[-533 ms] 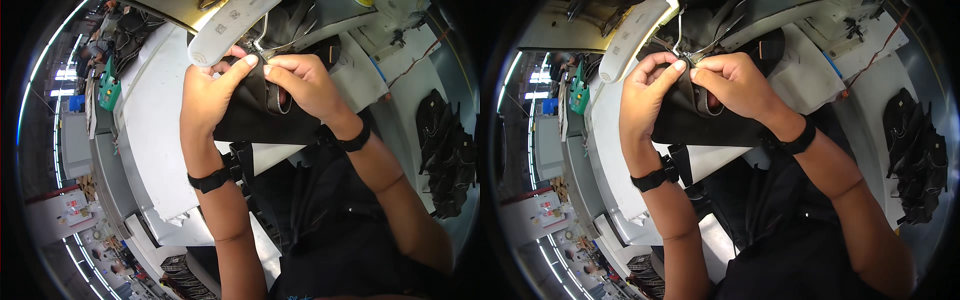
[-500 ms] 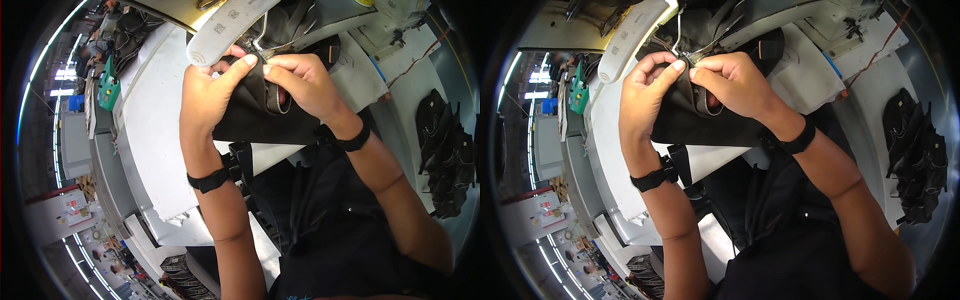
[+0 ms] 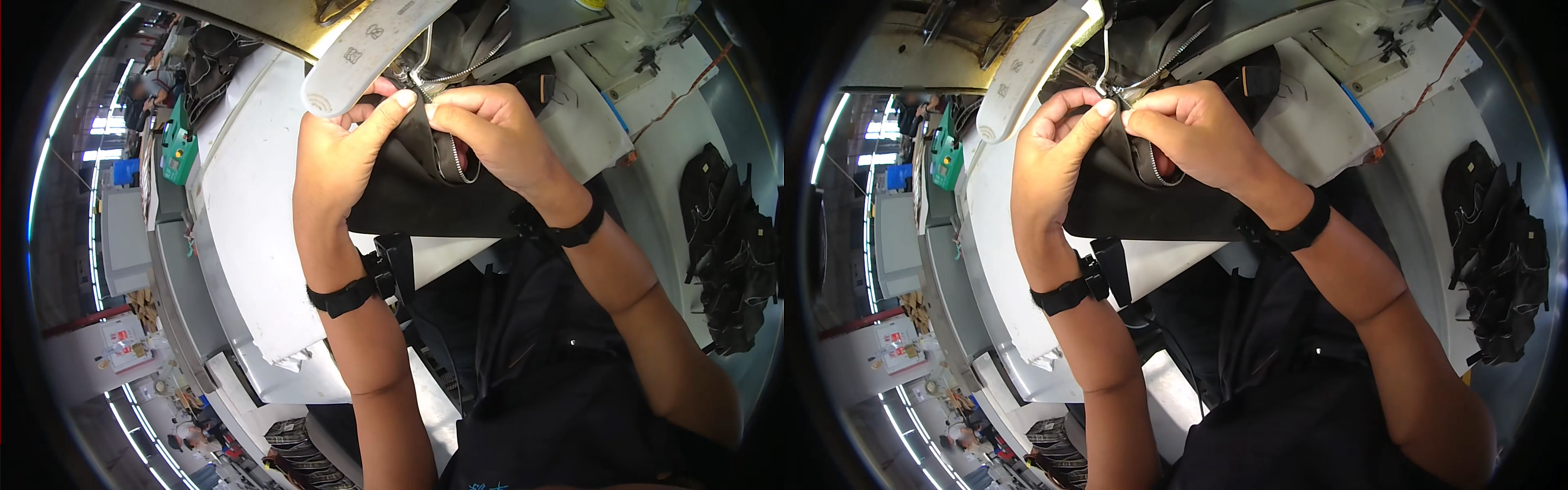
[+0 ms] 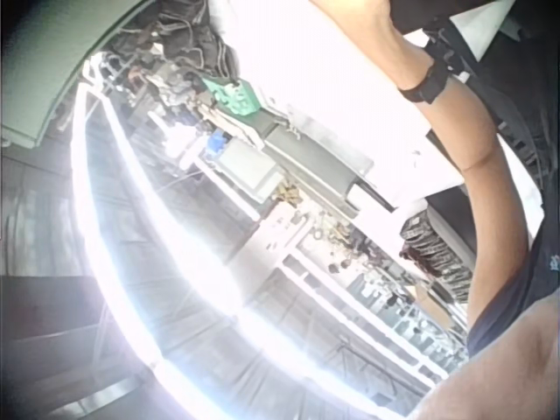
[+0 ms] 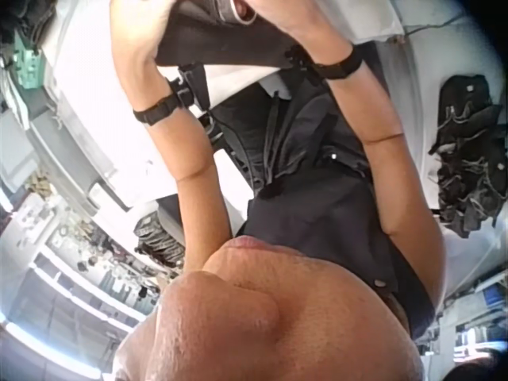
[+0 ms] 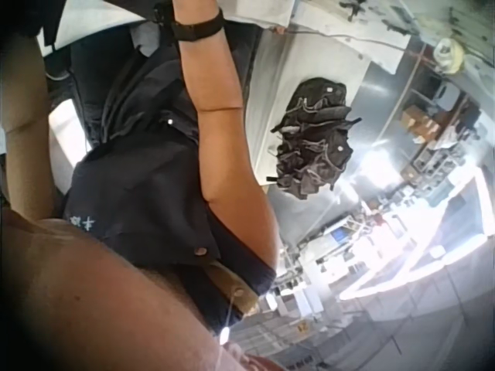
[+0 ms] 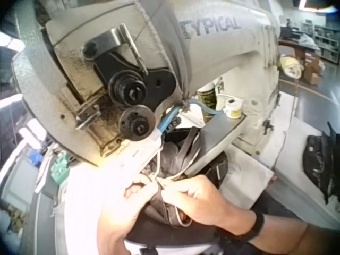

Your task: The recorder uses an industrial sewing machine to stitch the lining and zipper into a leather bag.

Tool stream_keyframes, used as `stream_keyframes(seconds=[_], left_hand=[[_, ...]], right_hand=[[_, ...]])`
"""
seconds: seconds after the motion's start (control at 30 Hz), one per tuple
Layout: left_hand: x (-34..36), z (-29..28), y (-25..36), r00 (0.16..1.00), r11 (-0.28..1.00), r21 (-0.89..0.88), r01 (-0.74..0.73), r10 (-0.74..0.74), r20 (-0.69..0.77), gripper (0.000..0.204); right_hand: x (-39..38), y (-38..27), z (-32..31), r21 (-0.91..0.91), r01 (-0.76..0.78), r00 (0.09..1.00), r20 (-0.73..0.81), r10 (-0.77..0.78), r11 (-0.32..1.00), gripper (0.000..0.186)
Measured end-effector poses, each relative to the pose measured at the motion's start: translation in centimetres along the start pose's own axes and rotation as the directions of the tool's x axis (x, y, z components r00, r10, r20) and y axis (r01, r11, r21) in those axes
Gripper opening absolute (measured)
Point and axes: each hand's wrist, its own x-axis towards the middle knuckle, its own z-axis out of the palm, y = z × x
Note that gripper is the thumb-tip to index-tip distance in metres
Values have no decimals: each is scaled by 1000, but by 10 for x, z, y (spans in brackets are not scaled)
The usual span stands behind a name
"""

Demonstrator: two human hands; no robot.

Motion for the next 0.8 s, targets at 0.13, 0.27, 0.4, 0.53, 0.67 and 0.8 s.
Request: stream_keyframes(seconds=[0.13,0.27,0.4,0.53,0.67,0.8], left_hand=[[2,-4,-2,999,1000,-4,-10,10,41,29],[3,-8,-5,998,999,-49,17,-14,58,30],[6,-8,-5,998,1000,-20,-5,6,66,30],[2,-6,0,996,994,106,5,-14,87,27],[-2,-6,-6,997,986,155,-58,50,52,23],[6,-10,-13,992,997,53,-57,50,117,21]], right_hand=[[0,-1,0,-15,-15,1000,-24,15,1000,29],[0,-1,1,-55,19,1000,8,-18,998,32],[1,2,2,-44,35,999,-11,-35,998,33],[1,3,-2,-68,42,999,-12,-43,997,34],[2,-1,3,-44,-13,1000,-8,12,999,34],[3,-8,4,-50,-21,1000,-20,20,999,36]])
